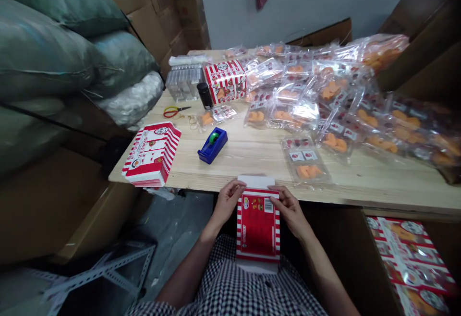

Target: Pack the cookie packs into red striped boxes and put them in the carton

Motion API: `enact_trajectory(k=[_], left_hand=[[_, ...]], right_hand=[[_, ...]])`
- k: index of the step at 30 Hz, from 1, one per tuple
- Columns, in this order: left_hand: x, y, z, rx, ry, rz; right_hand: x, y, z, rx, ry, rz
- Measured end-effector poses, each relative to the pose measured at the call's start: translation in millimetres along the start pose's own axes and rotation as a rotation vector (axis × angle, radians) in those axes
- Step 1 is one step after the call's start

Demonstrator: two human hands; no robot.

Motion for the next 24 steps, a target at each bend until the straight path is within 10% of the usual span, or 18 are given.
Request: enact_trajectory(k=[7,16,24], left_hand=[[0.6,5.2,3.0,0.012,0.116,-0.116],[24.4,-0.3,1.5,0.046,-0.191,0.198],[37.1,20.6,27.5,-0.099,-0.421,-0.115]], right_hand=[[-16.3,6.2,13.3,0.037,-0.009,0.052],[-0.6,14.6,1.7,0.015,0.205,0.135],[0.8,22.6,-23.5,0.117,0.332,-0.038]])
Point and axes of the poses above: each hand's wrist, its own y-axis towards the middle knuckle, its own x-axis out of the palm, z = x × y, the point moved 4 cm from there along y, towards the middle knuckle, and after that the axes turned 2 degrees about -z, right-handed, at the moved point
